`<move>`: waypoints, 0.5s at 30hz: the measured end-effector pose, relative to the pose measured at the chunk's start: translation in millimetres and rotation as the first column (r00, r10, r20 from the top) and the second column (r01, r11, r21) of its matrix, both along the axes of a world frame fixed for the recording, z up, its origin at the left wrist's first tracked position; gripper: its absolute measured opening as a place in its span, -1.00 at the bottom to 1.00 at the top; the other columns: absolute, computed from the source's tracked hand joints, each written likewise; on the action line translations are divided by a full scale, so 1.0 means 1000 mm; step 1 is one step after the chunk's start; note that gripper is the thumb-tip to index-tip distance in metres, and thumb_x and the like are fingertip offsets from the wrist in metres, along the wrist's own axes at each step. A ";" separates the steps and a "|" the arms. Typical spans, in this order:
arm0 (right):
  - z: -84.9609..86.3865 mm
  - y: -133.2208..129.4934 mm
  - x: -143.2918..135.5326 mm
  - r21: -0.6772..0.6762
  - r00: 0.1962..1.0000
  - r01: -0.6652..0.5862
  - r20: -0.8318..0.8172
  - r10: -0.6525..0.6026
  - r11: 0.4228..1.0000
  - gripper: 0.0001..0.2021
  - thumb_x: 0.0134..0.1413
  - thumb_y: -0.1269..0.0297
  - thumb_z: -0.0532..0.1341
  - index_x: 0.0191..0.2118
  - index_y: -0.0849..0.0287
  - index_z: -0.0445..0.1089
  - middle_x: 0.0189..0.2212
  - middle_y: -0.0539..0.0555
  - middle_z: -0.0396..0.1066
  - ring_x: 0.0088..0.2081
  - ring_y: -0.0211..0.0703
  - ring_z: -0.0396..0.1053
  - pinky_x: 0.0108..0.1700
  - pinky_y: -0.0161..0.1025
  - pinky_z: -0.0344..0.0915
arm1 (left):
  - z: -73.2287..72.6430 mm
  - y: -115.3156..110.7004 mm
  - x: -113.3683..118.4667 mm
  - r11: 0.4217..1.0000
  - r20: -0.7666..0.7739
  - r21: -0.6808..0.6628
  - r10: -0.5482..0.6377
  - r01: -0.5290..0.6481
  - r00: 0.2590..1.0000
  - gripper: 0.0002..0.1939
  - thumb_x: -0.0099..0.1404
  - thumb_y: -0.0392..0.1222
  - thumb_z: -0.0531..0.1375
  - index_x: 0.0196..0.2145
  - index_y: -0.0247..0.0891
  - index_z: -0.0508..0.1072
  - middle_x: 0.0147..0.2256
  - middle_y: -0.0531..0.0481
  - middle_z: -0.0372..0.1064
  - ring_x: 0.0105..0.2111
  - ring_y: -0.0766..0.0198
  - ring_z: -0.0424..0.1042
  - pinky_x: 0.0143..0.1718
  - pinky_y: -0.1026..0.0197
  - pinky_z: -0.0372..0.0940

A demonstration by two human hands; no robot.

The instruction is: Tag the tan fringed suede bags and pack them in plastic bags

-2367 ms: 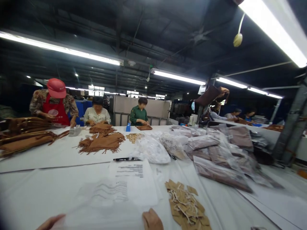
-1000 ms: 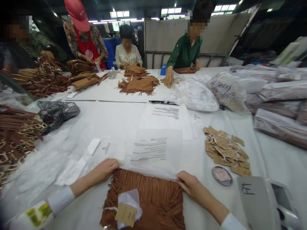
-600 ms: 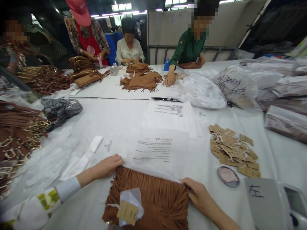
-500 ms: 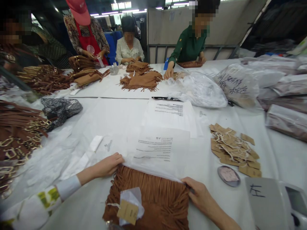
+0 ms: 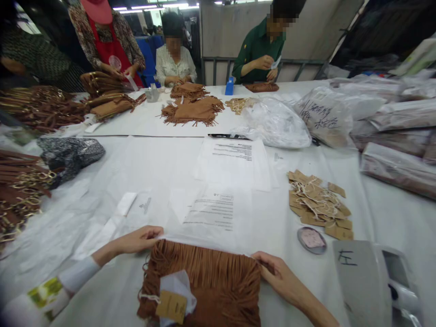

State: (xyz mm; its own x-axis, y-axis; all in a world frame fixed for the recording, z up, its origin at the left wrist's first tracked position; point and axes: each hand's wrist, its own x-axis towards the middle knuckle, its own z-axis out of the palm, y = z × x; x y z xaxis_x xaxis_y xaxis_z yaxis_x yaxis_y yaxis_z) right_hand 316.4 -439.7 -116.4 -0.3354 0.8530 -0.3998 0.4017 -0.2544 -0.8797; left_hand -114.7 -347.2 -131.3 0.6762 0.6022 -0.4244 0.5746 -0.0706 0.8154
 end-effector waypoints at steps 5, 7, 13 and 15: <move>0.010 -0.001 -0.001 -0.107 0.995 0.036 -0.093 -0.046 0.994 -0.55 0.07 -0.14 0.13 -0.23 0.19 0.43 -0.28 0.13 0.47 -0.18 -0.03 0.40 -0.10 -0.14 0.32 | 0.001 -0.016 -0.016 0.853 0.224 -0.503 0.284 -0.139 0.932 -0.60 0.10 0.08 0.28 -0.39 -0.23 0.19 -0.45 0.13 0.21 -0.44 0.35 0.20 -0.42 0.31 0.07; 0.007 0.000 0.002 -0.097 0.991 0.054 -0.121 -0.065 0.994 -0.57 0.05 -0.13 0.17 -0.22 0.19 0.42 -0.27 0.12 0.46 -0.19 -0.05 0.40 -0.10 -0.16 0.31 | -0.006 -0.024 -0.015 0.864 0.226 -0.466 0.327 -0.192 0.918 -0.59 0.08 0.06 0.31 -0.43 -0.23 0.17 -0.47 0.15 0.18 -0.46 0.36 0.17 -0.44 0.32 0.05; -0.009 0.000 0.000 0.093 0.990 0.126 0.050 -0.131 0.988 -0.75 -0.01 0.08 0.24 -0.44 0.14 0.26 -0.55 -0.07 0.28 -0.47 -0.27 0.23 -0.41 -0.34 0.18 | -0.027 -0.045 -0.004 0.922 0.168 -0.069 0.386 -0.380 0.907 -0.61 0.24 0.10 0.17 -0.50 -0.21 0.13 -0.54 0.17 0.05 -0.49 0.36 0.09 -0.45 0.31 0.02; -0.017 -0.002 -0.004 0.265 0.965 0.114 0.198 -0.170 0.957 -0.78 0.00 0.18 0.20 -0.52 0.12 0.18 -0.61 -0.11 0.19 -0.52 -0.30 0.15 -0.45 -0.35 0.11 | -0.031 -0.051 -0.004 0.913 0.126 0.067 0.393 -0.403 0.911 -0.60 0.29 0.10 0.10 -0.52 -0.21 0.12 -0.55 0.16 0.05 -0.49 0.35 0.10 -0.45 0.30 0.02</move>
State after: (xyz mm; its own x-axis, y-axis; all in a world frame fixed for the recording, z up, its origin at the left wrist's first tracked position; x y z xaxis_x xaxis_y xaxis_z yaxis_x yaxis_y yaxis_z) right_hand 312.6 -442.1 -133.1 -0.1326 0.9671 -0.2173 0.5651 -0.1064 -0.8181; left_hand -118.5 -398.4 -162.7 0.4110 0.8629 -0.2940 0.4793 0.0698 0.8749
